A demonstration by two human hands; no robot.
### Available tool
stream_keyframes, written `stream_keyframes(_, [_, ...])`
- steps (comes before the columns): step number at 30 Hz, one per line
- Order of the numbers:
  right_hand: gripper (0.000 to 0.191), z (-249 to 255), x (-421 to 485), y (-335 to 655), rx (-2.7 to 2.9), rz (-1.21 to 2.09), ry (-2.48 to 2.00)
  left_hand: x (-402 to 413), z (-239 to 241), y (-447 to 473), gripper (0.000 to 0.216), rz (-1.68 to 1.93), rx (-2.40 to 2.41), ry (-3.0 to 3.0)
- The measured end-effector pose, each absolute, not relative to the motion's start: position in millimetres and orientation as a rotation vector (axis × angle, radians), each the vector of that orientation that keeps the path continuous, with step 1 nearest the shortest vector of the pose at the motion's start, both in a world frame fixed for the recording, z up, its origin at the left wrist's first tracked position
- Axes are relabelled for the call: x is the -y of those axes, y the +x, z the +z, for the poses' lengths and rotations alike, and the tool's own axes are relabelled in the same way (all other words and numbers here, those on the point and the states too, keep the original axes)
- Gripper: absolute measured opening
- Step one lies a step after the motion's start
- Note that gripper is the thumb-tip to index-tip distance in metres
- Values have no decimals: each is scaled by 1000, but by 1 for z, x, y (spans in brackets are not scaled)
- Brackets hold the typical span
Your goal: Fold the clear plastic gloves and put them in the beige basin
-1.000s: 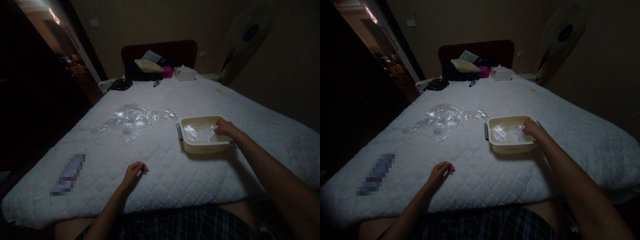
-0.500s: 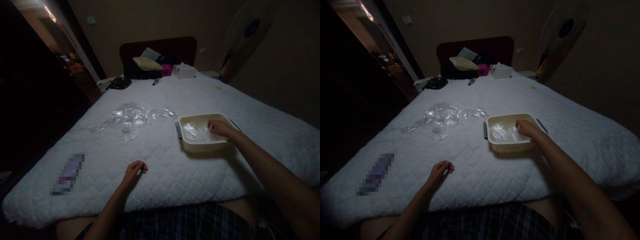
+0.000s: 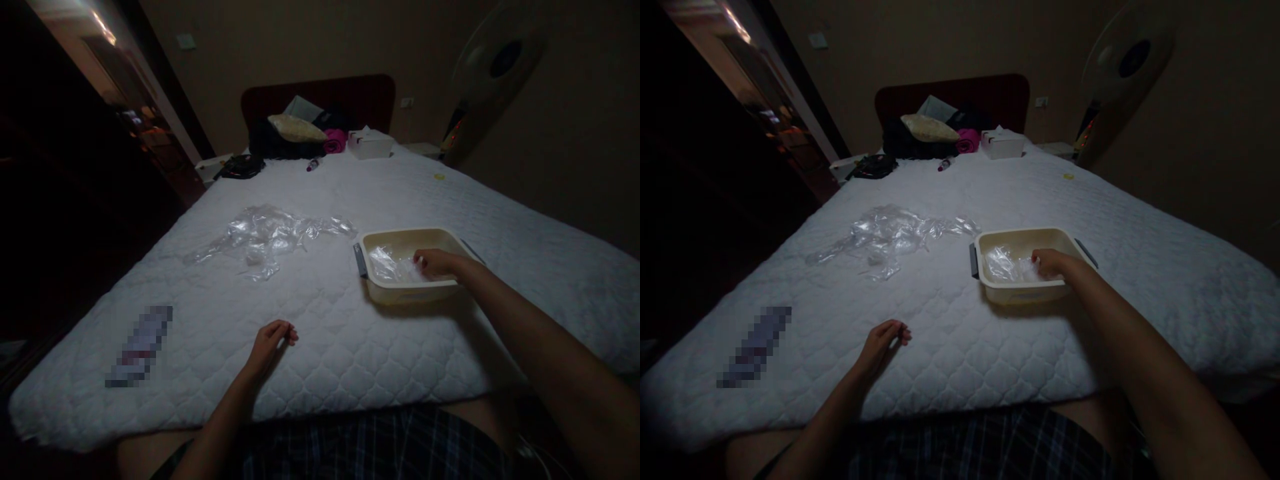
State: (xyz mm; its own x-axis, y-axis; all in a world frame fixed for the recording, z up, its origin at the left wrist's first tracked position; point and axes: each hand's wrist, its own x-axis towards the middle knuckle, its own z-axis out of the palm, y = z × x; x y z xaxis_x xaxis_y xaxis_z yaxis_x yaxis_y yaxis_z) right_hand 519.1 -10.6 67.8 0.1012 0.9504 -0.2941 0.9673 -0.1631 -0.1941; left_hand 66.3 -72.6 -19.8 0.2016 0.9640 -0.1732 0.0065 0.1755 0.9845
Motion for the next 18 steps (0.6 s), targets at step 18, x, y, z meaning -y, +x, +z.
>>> stream_keyframes(18, [35,38,33,245,-3064,-100,2091,75,-19,70,31,1016,-1069,1163])
